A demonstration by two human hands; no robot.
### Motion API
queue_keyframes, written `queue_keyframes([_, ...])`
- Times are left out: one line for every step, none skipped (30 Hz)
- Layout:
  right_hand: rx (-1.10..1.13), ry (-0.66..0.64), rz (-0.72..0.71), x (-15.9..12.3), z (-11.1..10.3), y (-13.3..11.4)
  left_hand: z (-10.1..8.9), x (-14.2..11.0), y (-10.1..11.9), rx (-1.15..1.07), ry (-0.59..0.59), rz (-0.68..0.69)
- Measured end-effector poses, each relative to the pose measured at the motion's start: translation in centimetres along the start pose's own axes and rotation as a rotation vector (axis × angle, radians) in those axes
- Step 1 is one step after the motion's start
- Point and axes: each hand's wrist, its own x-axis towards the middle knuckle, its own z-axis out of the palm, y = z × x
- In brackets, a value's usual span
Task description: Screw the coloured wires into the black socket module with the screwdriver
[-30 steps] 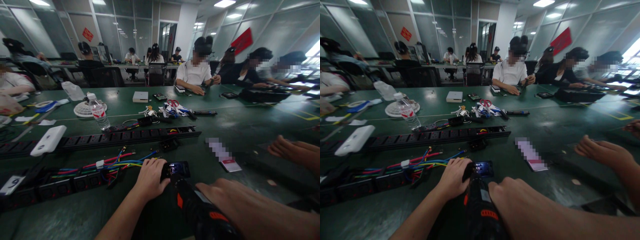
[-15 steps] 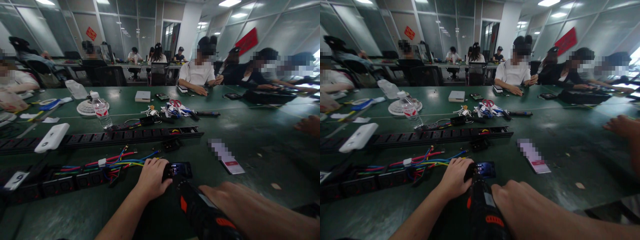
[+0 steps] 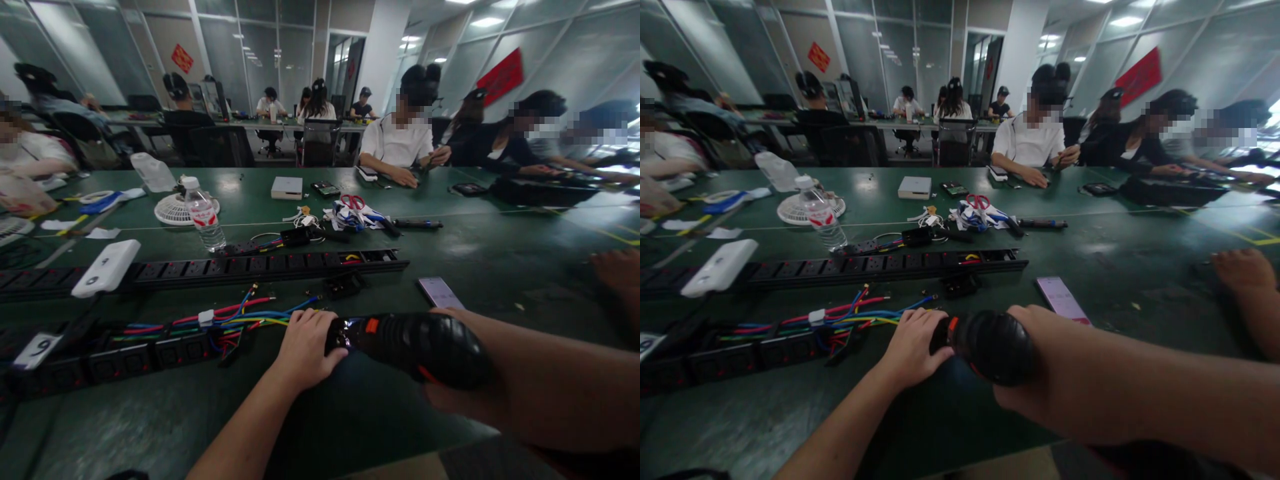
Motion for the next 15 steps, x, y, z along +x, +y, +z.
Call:
queue_keyframes([0.0,-0.047,0.005,0.3,-0.5,-0.4,0.0,0.0,0.0,-0.001,0.004,-0.002])
queue_keyframes([-0.002,-0.097,0.014,0.5,-1.0,-0.9,0.0,0.0,0.1,0.0,0.005,-0.005])
queue_keyframes([-0.003,-0.134,0.028,0.8,-1.3,-1.3,0.0,0.0,0.1,-0.001,0.003,-0.008])
queue_keyframes([-0.006,-0.15,0.042,0.9,-1.6,-1.7,-0.1,0.0,0.1,-0.001,-0.002,-0.011])
queue_keyframes([-0.01,-0.148,0.054,1.0,-1.8,-2.0,-0.1,0.0,0.1,-0.001,-0.007,-0.015])
queue_keyframes([-0.011,-0.138,0.059,1.1,-1.8,-2.1,-0.1,0.0,0.1,-0.001,-0.009,-0.016])
queue_keyframes([-0.008,-0.128,0.059,1.0,-1.8,-2.2,0.0,0.1,0.1,0.0,-0.009,-0.016])
queue_keyframes([-0.001,-0.12,0.056,1.0,-1.7,-2.1,0.0,0.1,0.1,0.0,-0.008,-0.013])
queue_keyframes([0.002,-0.111,0.055,1.0,-1.6,-2.0,0.1,0.1,0.0,0.001,-0.004,-0.011])
queue_keyframes([-0.002,-0.099,0.054,0.9,-1.4,-1.8,0.1,0.1,0.0,0.003,0.002,-0.008])
queue_keyframes([-0.008,-0.089,0.047,1.0,-1.2,-1.6,0.2,0.1,-0.1,0.004,0.005,-0.004])
queue_keyframes([-0.016,-0.084,0.035,1.0,-1.1,-1.3,0.3,0.1,-0.2,0.005,0.009,0.0])
queue_keyframes([-0.025,-0.075,0.02,1.1,-0.9,-1.1,0.3,0.0,-0.2,0.007,0.014,0.001])
queue_keyframes([-0.032,-0.069,0.008,1.1,-0.8,-0.9,0.3,0.0,-0.2,0.008,0.016,0.003])
queue_keyframes([-0.033,-0.075,0.001,1.2,-0.8,-0.7,0.3,0.0,-0.2,0.008,0.019,0.004])
